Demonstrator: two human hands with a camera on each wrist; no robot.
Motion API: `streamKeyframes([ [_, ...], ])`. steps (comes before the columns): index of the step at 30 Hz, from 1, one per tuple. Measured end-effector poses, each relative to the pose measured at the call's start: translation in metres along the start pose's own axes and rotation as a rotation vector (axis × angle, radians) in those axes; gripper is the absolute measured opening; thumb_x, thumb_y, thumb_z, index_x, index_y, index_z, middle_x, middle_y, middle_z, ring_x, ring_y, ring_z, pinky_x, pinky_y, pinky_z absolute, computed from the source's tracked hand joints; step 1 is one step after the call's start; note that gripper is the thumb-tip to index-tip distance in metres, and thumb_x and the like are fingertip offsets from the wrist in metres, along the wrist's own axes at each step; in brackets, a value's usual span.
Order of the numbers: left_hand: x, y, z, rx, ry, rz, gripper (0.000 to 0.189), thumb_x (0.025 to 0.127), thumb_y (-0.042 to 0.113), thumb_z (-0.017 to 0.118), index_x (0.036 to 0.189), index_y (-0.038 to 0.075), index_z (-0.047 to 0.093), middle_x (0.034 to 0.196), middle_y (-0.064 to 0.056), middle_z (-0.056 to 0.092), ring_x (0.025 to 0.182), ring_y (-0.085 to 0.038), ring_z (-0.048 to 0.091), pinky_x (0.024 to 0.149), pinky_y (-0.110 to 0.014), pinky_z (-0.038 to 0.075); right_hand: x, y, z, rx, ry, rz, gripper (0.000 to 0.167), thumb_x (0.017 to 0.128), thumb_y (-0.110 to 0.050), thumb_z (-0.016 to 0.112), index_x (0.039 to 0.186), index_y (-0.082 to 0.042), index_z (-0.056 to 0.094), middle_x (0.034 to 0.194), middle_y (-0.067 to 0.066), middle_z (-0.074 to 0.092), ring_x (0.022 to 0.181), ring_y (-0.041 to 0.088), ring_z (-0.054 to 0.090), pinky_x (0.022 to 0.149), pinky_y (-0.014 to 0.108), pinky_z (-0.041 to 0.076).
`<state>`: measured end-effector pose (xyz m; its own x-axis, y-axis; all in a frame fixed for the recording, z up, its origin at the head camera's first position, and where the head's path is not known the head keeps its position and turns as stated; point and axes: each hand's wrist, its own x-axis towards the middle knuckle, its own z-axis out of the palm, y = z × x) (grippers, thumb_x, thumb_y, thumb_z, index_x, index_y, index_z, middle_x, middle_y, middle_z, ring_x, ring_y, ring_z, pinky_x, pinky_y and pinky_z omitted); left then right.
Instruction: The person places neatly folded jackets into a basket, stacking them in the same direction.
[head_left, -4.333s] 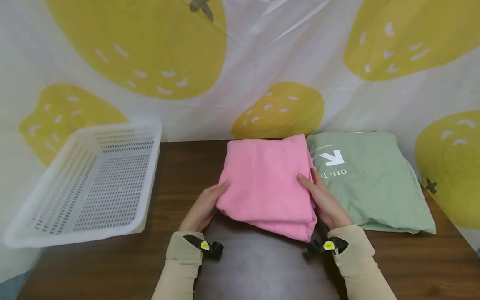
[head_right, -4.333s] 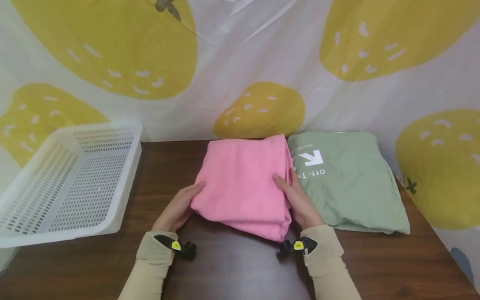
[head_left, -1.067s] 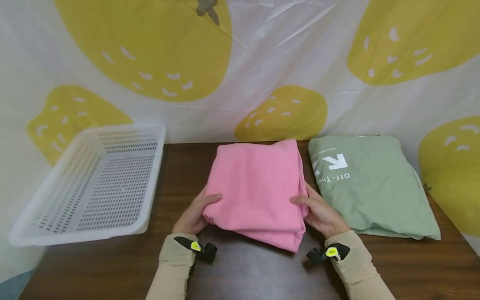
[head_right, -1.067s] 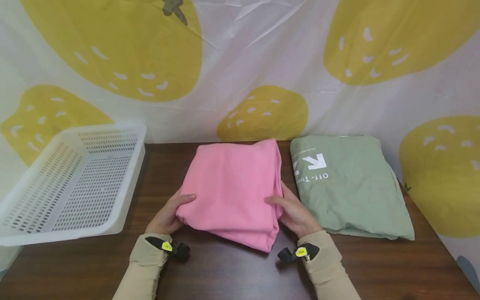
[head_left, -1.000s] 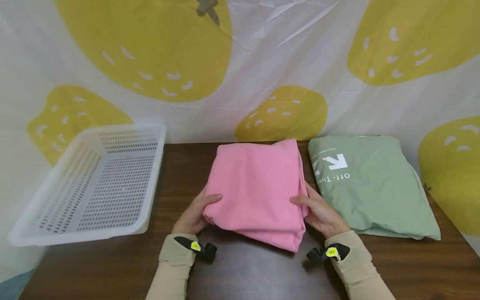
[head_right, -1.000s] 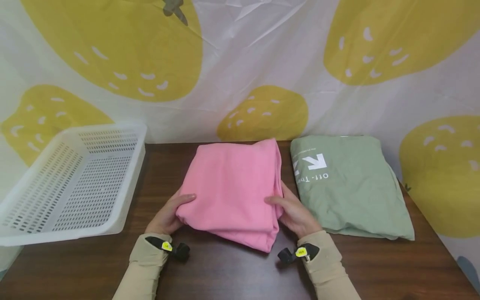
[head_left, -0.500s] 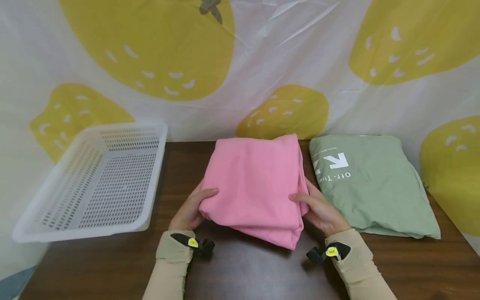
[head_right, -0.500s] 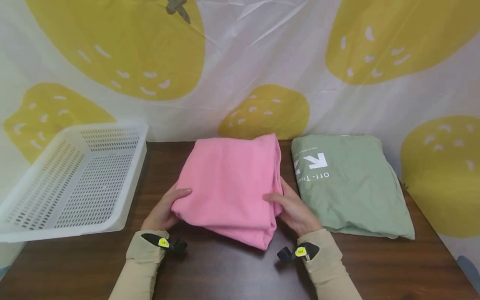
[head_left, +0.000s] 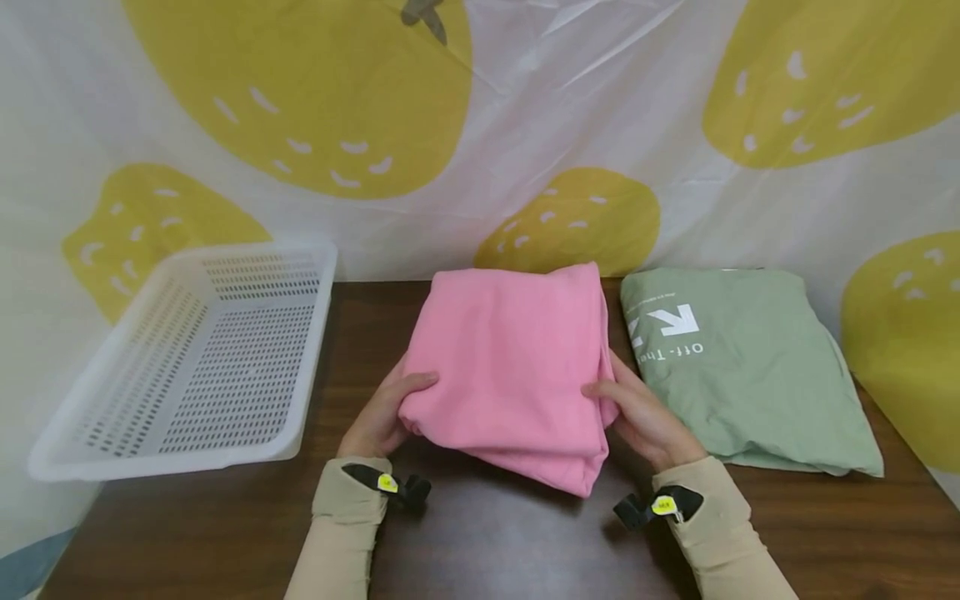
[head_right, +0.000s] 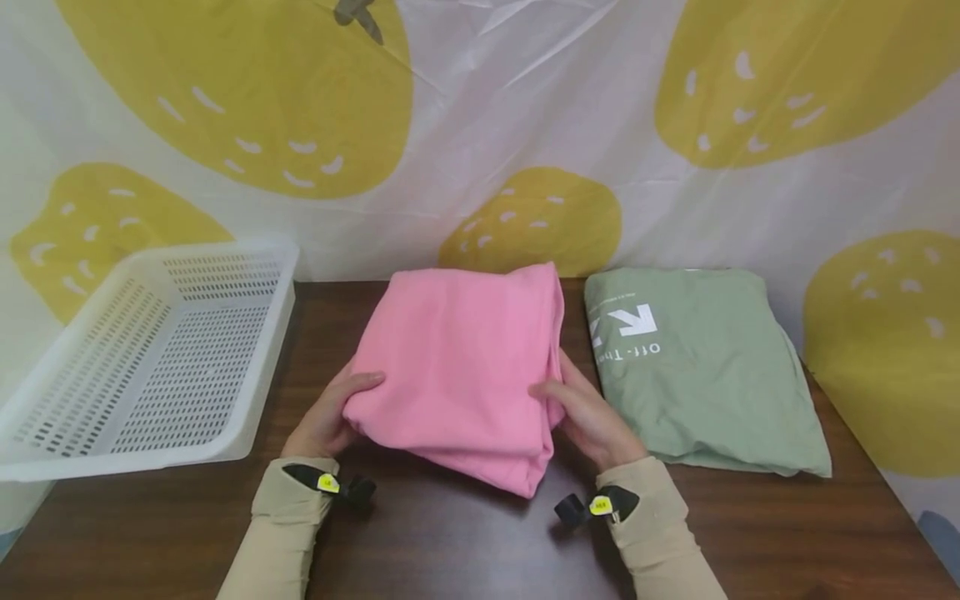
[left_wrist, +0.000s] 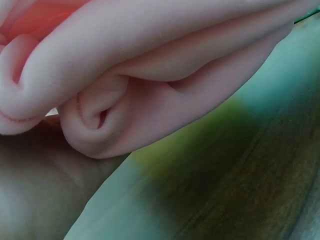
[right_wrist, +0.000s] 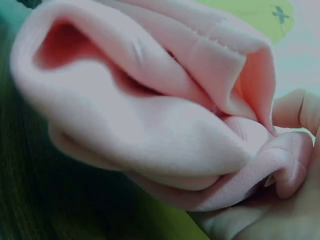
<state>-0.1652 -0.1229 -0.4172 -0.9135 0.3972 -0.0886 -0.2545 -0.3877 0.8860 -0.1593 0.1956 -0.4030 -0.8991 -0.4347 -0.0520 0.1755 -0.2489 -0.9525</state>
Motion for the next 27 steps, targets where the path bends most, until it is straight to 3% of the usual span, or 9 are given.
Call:
streamKeyframes([
  [4, -0.001, 0.003, 0.0, 0.009, 0.007, 0.009, 0.054, 0.084, 0.02, 0.056, 0.132, 0.02, 0.032, 0.096, -0.013, 0.045, 0.058, -0.019, 0.049, 0.043, -0.027, 0.037, 0.0, -0.003, 0.005, -0.069, 0.006, 0.004, 0.062, 0.087, 0.0, 0.043, 0.14, -0.016, 0.016, 0.131, 0.011, 0.026, 0.113, 0.022, 0.038, 0.093, 0.029, 0.034],
  [10, -0.001, 0.008, 0.002, 0.043, 0.002, 0.016, 0.055, 0.084, 0.023, 0.057, 0.133, 0.02, 0.03, 0.062, -0.005, 0.045, 0.04, -0.014, 0.041, 0.038, -0.026, 0.033, 0.001, -0.006, 0.011, -0.106, 0.018, -0.043, 0.065, 0.086, 0.003, 0.042, 0.142, -0.02, 0.017, 0.135, 0.008, 0.024, 0.116, 0.022, 0.032, 0.094, 0.029, 0.031],
  [16, -0.001, 0.014, 0.007, 0.034, 0.045, 0.048, 0.056, 0.084, 0.027, 0.057, 0.133, 0.025, 0.031, 0.063, -0.004, 0.048, 0.037, -0.012, 0.038, 0.035, -0.025, 0.03, 0.003, -0.012, 0.016, -0.061, -0.005, -0.085, 0.065, 0.088, 0.004, 0.042, 0.141, -0.023, 0.018, 0.135, 0.009, 0.025, 0.115, 0.023, 0.034, 0.093, 0.03, 0.034],
  [27, -0.005, 0.023, 0.015, 0.085, 0.154, 0.105, 0.05, 0.084, 0.03, 0.055, 0.131, 0.029, 0.037, 0.051, 0.001, 0.037, 0.035, -0.01, 0.033, 0.034, -0.024, 0.026, 0.006, -0.02, 0.027, -0.021, -0.01, -0.09, 0.064, 0.089, 0.002, 0.044, 0.141, -0.026, 0.019, 0.137, 0.008, 0.025, 0.116, 0.023, 0.036, 0.093, 0.031, 0.034],
])
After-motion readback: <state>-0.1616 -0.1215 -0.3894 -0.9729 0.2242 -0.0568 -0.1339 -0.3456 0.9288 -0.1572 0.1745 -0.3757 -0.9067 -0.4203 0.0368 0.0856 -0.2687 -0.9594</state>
